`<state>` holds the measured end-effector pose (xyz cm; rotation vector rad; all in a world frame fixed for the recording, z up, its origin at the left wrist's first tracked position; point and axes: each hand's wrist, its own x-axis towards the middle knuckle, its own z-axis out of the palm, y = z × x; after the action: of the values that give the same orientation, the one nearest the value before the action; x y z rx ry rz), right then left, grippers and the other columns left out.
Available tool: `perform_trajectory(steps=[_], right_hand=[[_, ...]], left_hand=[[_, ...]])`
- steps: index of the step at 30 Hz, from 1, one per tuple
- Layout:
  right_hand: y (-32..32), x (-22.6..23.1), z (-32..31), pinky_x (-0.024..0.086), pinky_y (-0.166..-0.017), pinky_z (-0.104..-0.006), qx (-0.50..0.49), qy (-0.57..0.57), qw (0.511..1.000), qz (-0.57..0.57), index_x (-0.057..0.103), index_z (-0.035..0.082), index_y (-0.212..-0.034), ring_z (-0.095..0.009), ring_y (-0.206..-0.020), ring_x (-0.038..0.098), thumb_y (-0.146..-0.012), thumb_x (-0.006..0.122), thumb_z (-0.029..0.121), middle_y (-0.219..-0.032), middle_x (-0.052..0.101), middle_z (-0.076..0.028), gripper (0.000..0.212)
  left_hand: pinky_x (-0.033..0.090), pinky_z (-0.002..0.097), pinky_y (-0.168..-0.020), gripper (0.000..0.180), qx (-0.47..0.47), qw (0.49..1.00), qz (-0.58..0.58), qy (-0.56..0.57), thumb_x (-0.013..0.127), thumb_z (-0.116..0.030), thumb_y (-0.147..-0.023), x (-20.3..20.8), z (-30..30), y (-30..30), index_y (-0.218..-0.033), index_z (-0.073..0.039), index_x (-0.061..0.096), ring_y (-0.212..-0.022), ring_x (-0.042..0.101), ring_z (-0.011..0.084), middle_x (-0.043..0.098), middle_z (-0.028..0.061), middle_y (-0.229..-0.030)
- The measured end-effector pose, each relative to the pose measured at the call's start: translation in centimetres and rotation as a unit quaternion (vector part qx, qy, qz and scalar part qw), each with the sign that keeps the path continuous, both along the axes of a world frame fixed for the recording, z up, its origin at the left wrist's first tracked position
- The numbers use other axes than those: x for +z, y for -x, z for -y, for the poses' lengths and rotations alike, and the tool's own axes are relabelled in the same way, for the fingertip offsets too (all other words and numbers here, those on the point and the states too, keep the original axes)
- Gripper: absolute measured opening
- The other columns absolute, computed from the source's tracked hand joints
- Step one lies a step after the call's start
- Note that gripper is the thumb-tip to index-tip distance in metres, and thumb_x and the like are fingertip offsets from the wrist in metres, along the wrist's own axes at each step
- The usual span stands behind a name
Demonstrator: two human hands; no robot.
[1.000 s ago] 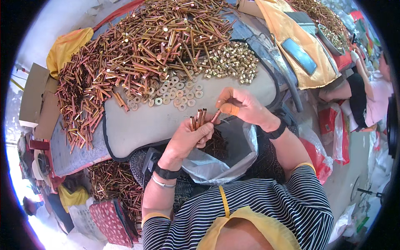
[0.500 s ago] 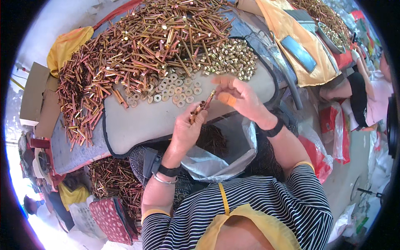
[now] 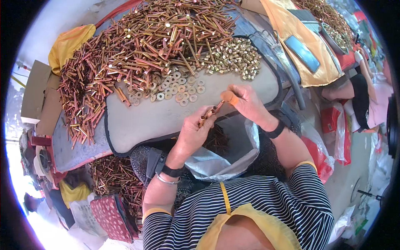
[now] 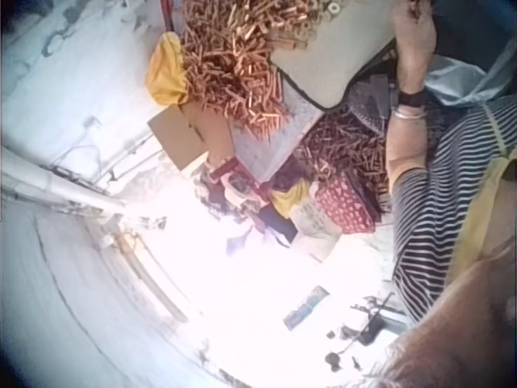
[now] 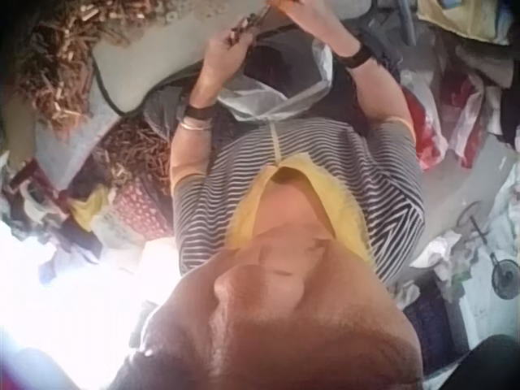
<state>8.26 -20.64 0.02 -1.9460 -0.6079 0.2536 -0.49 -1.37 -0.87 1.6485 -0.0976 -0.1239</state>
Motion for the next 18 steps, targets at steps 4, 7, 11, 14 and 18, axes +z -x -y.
perform_trajectory(steps=[4, 7, 11, 14, 18], right_hand=[[0.5, 0.8, -0.4, 0.043, -0.062, -0.0239, -0.039, -0.163, 0.986, -0.012, 0.061, 0.0, -0.091, -0.008, -0.07, 0.052, -0.086, 0.068, 0.017, -0.079, 0.059, -0.001, 0.019], [0.3, 0.3, -0.4, 0.041, -0.061, -0.0235, 0.008, -0.185, 0.983, 0.007, 0.061, 0.0, -0.092, -0.007, -0.071, 0.051, -0.086, 0.068, 0.019, -0.082, 0.06, -0.001, 0.021], [-0.2, 0.0, -0.4, 0.042, -0.063, -0.0239, -0.034, -0.115, 0.992, 0.043, 0.062, 0.002, -0.095, -0.007, -0.072, 0.053, -0.086, 0.069, 0.02, -0.082, 0.061, 0.0, 0.021], [0.2, -0.5, -1.1, 0.044, -0.063, -0.0252, -0.001, -0.182, 0.982, 0.046, 0.062, 0.002, -0.097, -0.009, -0.071, 0.055, -0.086, 0.068, 0.021, -0.081, 0.062, -0.001, 0.022], [-0.1, 0.1, -0.3, 0.044, -0.071, -0.0228, 0.001, -0.035, 0.996, -0.083, 0.063, 0.001, -0.096, -0.007, -0.08, 0.056, -0.09, 0.064, 0.021, -0.088, 0.062, 0.0, 0.021]], left_hand=[[0.04, 0.0209, -0.061, 0.02, 0.008, 1.0, -0.005, 0.008, 0.056, -0.009, -0.094, 0.0, -0.5, -0.2, -0.111, -0.002, 0.059, -0.066, 0.045, 0.0046, 0.05, -0.004, -0.072], [0.035, 0.0179, -0.054, 0.015, -0.022, 1.0, -0.005, 0.009, 0.056, -0.018, -0.095, 0.1, -0.8, -0.2, -0.103, -0.006, 0.06, -0.062, 0.043, 0.0014, 0.05, -0.0067, -0.07], [0.034, 0.0178, -0.053, 0.015, -0.002, 1.0, -0.027, 0.014, 0.056, -0.019, -0.095, 0.3, -0.8, -0.1, -0.102, -0.006, 0.061, -0.061, 0.042, 0.0011, 0.05, -0.0071, -0.07], [0.033, 0.0176, -0.052, 0.015, -0.012, 0.999, -0.036, 0.029, 0.056, -0.02, -0.095, 0.2, -1.0, -0.3, -0.102, -0.006, 0.061, -0.059, 0.041, 0.001, 0.05, -0.0072, -0.07], [0.038, 0.0205, -0.06, 0.017, -0.024, 0.998, -0.049, 0.02, 0.056, -0.013, -0.094, 0.4, -1.1, 0.0, -0.107, -0.003, 0.059, -0.065, 0.045, 0.004, 0.049, -0.0057, -0.07]])
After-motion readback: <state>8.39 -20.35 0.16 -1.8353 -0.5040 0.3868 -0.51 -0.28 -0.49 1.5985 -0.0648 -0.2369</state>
